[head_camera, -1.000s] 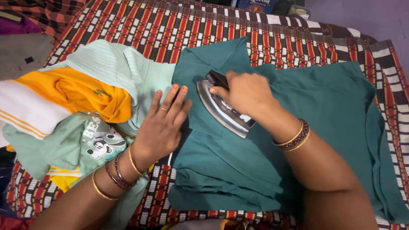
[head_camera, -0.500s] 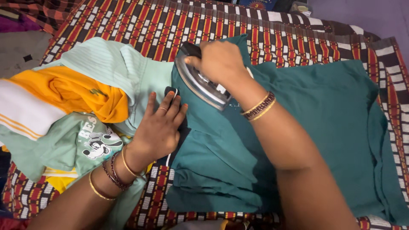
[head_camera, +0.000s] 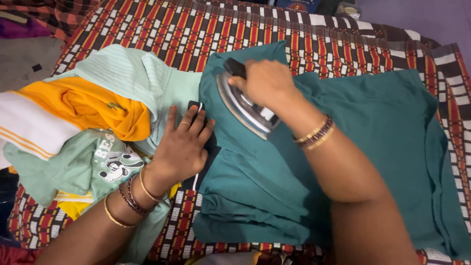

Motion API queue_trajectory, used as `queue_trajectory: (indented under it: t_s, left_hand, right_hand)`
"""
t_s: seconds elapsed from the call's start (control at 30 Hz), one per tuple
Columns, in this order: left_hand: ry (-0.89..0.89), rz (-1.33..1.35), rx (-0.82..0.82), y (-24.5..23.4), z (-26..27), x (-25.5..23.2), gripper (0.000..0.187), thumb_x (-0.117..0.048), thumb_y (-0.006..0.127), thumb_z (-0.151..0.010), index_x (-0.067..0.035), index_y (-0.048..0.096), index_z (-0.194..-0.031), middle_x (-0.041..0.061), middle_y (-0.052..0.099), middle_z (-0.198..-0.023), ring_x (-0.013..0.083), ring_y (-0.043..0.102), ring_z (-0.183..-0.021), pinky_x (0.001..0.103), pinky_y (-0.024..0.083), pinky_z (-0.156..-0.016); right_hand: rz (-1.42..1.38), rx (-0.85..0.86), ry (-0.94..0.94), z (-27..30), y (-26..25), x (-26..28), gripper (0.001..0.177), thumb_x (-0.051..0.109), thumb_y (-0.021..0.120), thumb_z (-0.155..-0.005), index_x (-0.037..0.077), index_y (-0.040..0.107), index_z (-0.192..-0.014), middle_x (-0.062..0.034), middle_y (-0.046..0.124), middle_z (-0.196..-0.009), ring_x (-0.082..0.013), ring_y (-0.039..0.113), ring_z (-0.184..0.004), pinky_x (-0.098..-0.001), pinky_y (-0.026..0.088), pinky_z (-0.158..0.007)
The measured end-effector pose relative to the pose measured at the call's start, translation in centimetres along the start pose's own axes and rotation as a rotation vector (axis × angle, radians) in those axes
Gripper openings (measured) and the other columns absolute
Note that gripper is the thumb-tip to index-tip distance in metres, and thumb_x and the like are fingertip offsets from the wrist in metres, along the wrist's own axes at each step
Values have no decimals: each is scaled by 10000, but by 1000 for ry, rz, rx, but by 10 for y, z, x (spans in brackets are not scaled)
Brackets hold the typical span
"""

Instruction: The person irons a teal t-shirt laid out on a patterned surface. They use an electric iron to smooth the fabric, repeatedly moving it across the shirt's body and sleeves while holding the garment flat with their other hand.

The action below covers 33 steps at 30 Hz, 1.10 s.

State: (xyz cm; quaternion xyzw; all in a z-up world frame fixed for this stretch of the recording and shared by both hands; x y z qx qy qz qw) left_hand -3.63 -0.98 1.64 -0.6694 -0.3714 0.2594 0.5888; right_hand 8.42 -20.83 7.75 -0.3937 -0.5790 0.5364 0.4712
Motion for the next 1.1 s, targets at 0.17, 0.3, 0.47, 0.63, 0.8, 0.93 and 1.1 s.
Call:
queue_trajectory:
  t_s: [0.17,0.3,0.47,0.63,0.8,0.93,1.1]
  left_hand:
    - [-22,24,16,0,-2,-1,658,-308,594,-789,-58,550,-1397,186,504,-1467,362,375,-1427,650,184,-1172]
    - [-31,26,10,0,0,-2,668,-295,611,-782,-55,547,-1402,192,499,-1478,369,375,-1434,646,181,-1180]
    - [-27,43,4,-3,-1,-5,676,-281,626,-761,-46,554,-1391,206,505,-1462,387,372,-1425,653,178,-1163]
    - [7,185,-31,-13,0,-14,606,-218,637,-757,-19,597,-1328,203,549,-1428,392,424,-1407,600,225,-1186]
    - [64,469,-167,-18,-9,-36,577,-202,623,-809,77,594,-1313,257,575,-1381,406,494,-1352,527,303,-1182]
    - [-17,362,-96,6,-34,-45,594,-317,604,-919,130,555,-1306,321,538,-1393,438,473,-1358,526,306,-1190]
    - [-70,139,-77,34,-48,-40,855,-550,523,-952,181,442,-1389,395,411,-1480,487,375,-1414,518,262,-1177]
  right_hand:
    - [39,46,4,58,-9,-23,613,631,576,-931,33,695,-998,-205,724,-834,-408,713,-798,-528,551,-718]
    - [97,230,44,103,-12,-43,647,670,517,-942,45,656,-1039,-195,721,-720,-401,719,-718,-530,552,-697]
    - [73,186,-4,147,-16,-56,649,695,522,-887,71,669,-993,-166,705,-666,-399,704,-659,-528,545,-639]
    - [65,136,-16,146,-13,-59,663,702,508,-893,68,671,-1003,-159,695,-628,-378,706,-639,-505,549,-609]
    - [114,79,-26,114,-13,-47,674,690,512,-933,42,670,-1026,-176,704,-659,-386,708,-672,-514,547,-615]
    - [66,5,-9,76,-8,-38,650,672,567,-916,41,693,-1001,-191,715,-734,-396,709,-716,-513,546,-637]
    - [22,-114,-46,34,-6,-27,617,639,621,-912,30,709,-970,-194,723,-740,-390,712,-750,-507,545,-661]
Point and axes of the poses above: each hand's wrist, its own z-axis away from the middle knuckle, its own y-axis out of the palm, x = y × z, the point moved 3 cm from there along -z, towards the middle knuckle
